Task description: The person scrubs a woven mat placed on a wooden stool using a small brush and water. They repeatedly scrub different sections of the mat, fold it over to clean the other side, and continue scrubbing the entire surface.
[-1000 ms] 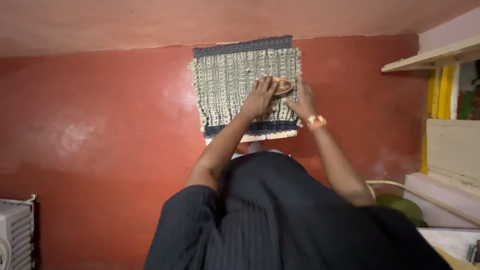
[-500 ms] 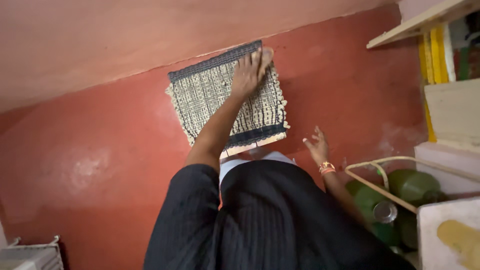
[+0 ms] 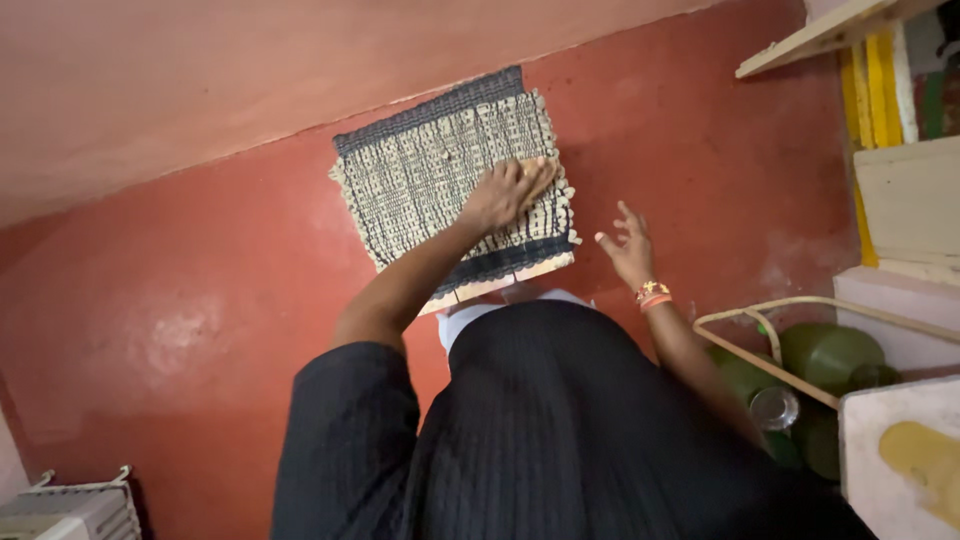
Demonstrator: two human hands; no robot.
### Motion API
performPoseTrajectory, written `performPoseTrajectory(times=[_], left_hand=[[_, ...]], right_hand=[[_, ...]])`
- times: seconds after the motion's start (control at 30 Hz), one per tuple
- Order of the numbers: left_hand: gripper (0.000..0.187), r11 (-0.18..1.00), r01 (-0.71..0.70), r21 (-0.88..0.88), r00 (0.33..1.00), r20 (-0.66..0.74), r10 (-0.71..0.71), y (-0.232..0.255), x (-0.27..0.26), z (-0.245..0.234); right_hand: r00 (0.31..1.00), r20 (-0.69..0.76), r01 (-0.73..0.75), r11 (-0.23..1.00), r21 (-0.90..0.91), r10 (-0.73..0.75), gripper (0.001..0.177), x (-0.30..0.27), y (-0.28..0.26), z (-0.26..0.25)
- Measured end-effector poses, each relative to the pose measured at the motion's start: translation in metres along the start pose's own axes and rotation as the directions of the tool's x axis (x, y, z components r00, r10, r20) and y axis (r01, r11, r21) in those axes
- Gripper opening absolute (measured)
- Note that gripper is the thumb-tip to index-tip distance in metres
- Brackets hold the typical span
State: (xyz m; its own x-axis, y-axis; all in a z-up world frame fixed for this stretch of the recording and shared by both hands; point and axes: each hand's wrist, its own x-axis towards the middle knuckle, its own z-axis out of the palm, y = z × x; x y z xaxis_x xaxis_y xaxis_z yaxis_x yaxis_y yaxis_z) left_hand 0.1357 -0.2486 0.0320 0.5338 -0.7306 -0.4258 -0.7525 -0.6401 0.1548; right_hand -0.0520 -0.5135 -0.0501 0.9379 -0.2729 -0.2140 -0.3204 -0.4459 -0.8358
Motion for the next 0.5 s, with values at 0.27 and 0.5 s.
performPoseTrajectory(times=[0.27,0.5], left_hand=[[0.058,0.973,0.23,-0.022,0.869,-0.445,-0.215,-0.045,0.054,0.003],[0.068,0.964,0.261,-0.054,0.935,-0.234,-0.266,-0.042,0.051,-0.003]], right_hand=[[0.991,0.115,0.083,0.989,-0.124,-0.069,0.076,0.001,-0.035,0.001],[0.949,0.187,0.306,0.879,-0.365,-0.253,0.089,0.009,-0.071,0.007]])
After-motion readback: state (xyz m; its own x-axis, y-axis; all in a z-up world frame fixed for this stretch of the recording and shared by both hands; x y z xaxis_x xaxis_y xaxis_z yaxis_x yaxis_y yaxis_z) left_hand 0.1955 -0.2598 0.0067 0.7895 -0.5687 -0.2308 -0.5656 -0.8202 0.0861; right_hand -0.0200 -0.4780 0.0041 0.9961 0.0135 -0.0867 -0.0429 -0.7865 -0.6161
